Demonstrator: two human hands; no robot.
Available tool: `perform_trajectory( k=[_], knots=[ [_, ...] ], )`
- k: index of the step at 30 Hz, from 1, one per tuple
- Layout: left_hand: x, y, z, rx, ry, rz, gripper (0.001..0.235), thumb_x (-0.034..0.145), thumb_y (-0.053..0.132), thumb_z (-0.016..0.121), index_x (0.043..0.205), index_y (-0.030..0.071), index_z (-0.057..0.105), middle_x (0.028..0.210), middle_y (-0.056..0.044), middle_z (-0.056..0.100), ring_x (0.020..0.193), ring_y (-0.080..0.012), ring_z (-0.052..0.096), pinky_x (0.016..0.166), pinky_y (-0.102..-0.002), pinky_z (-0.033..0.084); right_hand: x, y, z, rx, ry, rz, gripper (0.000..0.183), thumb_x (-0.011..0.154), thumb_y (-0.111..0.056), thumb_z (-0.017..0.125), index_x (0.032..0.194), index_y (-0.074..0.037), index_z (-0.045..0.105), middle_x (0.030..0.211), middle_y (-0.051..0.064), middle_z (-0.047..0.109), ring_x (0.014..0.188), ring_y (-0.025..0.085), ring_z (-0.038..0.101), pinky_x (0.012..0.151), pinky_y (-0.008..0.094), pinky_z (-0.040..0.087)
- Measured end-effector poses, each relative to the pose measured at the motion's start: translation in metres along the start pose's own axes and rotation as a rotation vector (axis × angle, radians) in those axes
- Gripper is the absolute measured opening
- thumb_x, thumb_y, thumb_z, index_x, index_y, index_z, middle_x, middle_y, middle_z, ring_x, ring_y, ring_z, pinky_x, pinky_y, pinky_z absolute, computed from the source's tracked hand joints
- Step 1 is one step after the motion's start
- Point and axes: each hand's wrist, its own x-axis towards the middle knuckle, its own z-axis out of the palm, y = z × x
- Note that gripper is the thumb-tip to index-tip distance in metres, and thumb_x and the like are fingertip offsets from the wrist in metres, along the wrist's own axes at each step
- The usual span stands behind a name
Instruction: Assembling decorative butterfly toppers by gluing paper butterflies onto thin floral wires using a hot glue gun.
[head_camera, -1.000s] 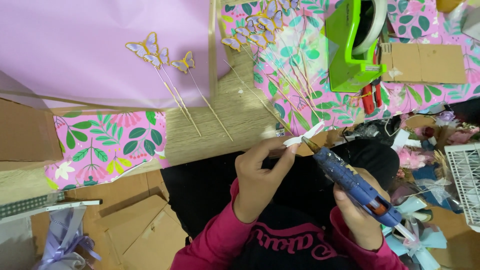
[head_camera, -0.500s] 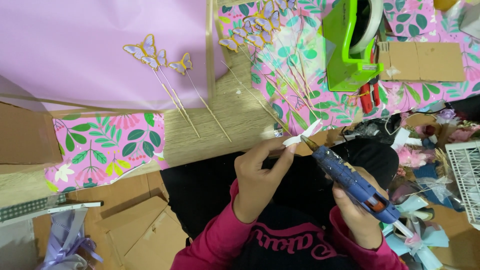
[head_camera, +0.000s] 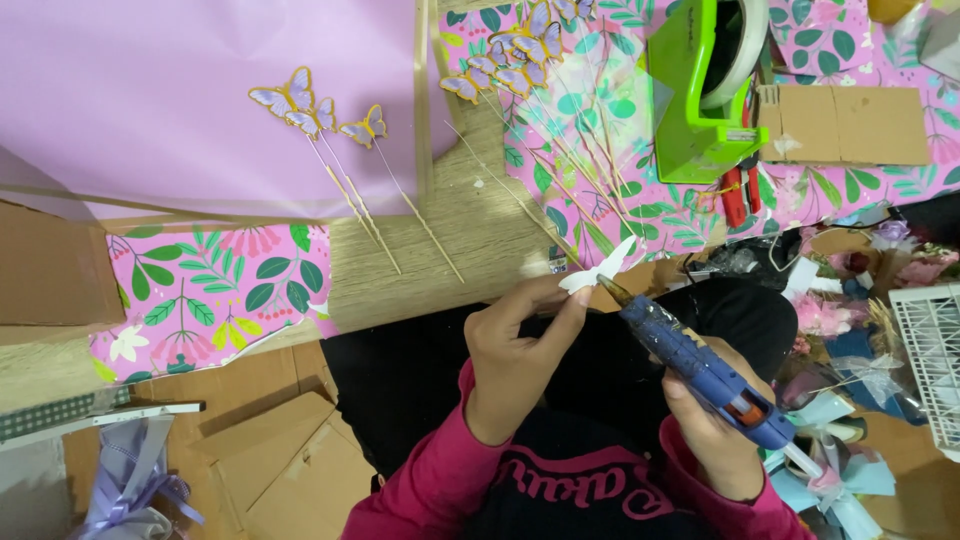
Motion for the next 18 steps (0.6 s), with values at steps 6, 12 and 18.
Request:
perform_trajectory(
  k=[6, 12, 18],
  knots=[
    [0.0, -0.0005, -0.0001, -0.015, -0.003, 0.001, 0.017, 0.085, 0.001, 0.077, 0.101, -0.005, 0.074, 0.085, -0.01, 0.078, 0.071, -0.0132, 0.073, 0.068, -0.021, 0.058, -0.0019, 0.0022, 0.0013, 0.015, 0.026, 0.02, 0.031, 0.083, -0.015, 0.073, 0.109, 0.002, 0.068, 0.1, 0.012, 0.072, 0.083, 0.019, 0.067, 0.08, 0.027, 0.053],
    [0.0007, -0.0001, -0.0002, 0.003, 0.022, 0.006, 0.017, 0.084, 0.001, 0.077, 0.1, -0.006, 0.073, 0.082, -0.01, 0.077, 0.068, -0.0123, 0.071, 0.066, -0.021, 0.057, -0.0025, 0.0022, 0.0015, 0.015, 0.032, -0.032, 0.033, 0.083, -0.02, 0.073, 0.108, 0.001, 0.067, 0.1, 0.011, 0.073, 0.088, 0.021, 0.068, 0.085, 0.03, 0.054],
    [-0.0001, 0.0003, -0.0008, -0.002, 0.014, -0.018, 0.018, 0.084, 0.001, 0.077, 0.101, -0.005, 0.073, 0.083, -0.01, 0.078, 0.07, -0.0122, 0.071, 0.066, -0.02, 0.057, -0.0043, 0.008, -0.001, -0.008, 0.02, -0.015, 0.038, 0.081, -0.015, 0.074, 0.113, 0.004, 0.066, 0.1, 0.014, 0.072, 0.085, 0.023, 0.068, 0.084, 0.031, 0.054]
  ],
)
